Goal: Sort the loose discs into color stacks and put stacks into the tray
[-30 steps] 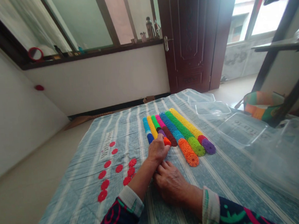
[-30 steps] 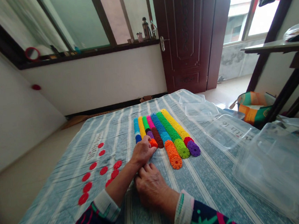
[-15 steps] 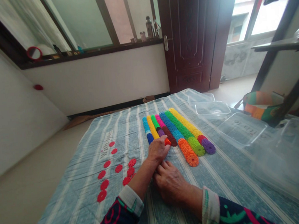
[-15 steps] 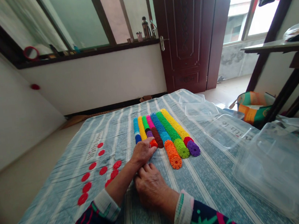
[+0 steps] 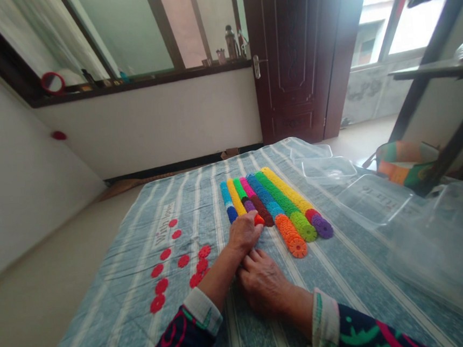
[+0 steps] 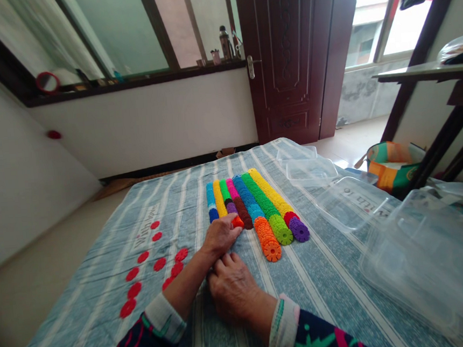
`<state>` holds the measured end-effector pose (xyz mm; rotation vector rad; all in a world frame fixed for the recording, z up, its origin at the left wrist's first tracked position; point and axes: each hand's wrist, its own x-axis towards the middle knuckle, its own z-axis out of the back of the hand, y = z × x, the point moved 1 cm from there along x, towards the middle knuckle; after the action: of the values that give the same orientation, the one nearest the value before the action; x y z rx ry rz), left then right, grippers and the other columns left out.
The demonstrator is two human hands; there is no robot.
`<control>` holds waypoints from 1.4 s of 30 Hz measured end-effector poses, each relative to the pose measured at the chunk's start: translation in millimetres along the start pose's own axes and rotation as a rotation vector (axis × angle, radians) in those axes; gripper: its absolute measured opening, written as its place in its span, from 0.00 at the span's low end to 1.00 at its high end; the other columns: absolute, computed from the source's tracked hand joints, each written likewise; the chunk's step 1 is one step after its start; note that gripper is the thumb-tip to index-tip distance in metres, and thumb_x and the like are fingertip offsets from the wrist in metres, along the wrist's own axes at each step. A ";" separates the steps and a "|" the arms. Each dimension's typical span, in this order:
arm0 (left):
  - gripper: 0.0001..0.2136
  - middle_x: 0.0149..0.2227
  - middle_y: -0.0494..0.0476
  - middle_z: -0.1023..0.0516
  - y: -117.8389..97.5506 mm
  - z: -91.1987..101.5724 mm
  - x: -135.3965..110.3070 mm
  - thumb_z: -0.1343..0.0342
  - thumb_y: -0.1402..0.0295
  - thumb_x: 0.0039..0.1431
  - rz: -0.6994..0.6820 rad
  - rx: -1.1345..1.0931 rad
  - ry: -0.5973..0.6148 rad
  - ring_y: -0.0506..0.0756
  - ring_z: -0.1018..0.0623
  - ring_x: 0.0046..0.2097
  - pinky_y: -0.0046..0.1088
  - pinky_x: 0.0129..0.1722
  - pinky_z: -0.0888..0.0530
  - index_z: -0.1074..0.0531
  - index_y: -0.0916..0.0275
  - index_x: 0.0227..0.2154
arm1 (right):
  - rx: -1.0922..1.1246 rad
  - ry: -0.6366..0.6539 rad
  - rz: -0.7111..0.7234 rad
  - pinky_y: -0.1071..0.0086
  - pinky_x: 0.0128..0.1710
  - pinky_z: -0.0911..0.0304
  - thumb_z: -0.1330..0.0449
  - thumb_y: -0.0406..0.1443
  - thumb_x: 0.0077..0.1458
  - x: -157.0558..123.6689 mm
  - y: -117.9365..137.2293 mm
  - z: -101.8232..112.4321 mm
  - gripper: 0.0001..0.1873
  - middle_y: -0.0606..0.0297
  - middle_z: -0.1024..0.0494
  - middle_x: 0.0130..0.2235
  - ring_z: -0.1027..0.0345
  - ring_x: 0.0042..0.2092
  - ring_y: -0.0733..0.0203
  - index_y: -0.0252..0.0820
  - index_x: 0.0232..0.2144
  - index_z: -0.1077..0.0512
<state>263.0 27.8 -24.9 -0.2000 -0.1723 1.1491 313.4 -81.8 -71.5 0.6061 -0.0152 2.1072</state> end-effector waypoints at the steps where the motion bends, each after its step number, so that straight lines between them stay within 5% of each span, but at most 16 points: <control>1: 0.19 0.37 0.58 0.17 0.2 -0.1 0.0 0.44 0.66 0.60 0.000 -0.004 -0.001 0.58 0.19 0.41 0.30 0.42 0.28 0.27 0.63 0.53 | -0.007 -0.004 0.003 0.56 0.43 0.39 0.44 0.33 0.58 0.0 0.0 -0.4 0.12 0.50 0.24 0.44 0.35 0.44 0.49 0.35 0.43 0.26; 13: 0.21 0.30 0.52 0.20 10.1 4.0 -5.1 0.42 0.66 0.59 0.011 -0.091 -0.077 0.55 0.21 0.34 0.26 0.35 0.30 0.28 0.63 0.55 | -0.050 0.022 0.012 0.57 0.39 0.40 0.44 0.33 0.58 -0.2 0.6 1.4 0.08 0.53 0.25 0.40 0.35 0.42 0.48 0.37 0.38 0.26; 28: 0.17 0.25 0.51 0.23 112.1 26.1 -80.3 0.46 0.62 0.54 0.024 -0.252 -0.239 0.54 0.24 0.27 0.29 0.31 0.28 0.21 0.65 0.43 | -0.048 -0.009 0.008 0.60 0.41 0.39 0.43 0.32 0.61 -4.4 2.9 5.3 0.03 0.61 0.29 0.37 0.38 0.42 0.53 0.42 0.33 0.31; 37: 0.13 0.22 0.49 0.24 148.1 23.3 -96.5 0.47 0.62 0.55 0.170 -0.311 -0.459 0.52 0.24 0.26 0.27 0.31 0.29 0.21 0.63 0.34 | 0.014 -0.076 0.010 0.59 0.47 0.36 0.42 0.28 0.59 -12.1 3.6 2.0 0.05 0.58 0.26 0.42 0.34 0.47 0.51 0.42 0.34 0.30; 42: 0.11 0.22 0.50 0.24 151.0 12.8 -93.9 0.48 0.65 0.56 0.150 -0.317 -0.448 0.52 0.25 0.26 0.26 0.31 0.29 0.21 0.63 0.34 | 0.026 -0.116 0.037 0.57 0.49 0.34 0.43 0.27 0.57 -16.5 2.2 -0.7 0.07 0.56 0.25 0.45 0.33 0.50 0.49 0.42 0.37 0.29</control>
<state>88.8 2.4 -52.6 -0.2349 -0.7490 1.3007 318.9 -95.8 -78.7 0.7477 -0.0648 2.1082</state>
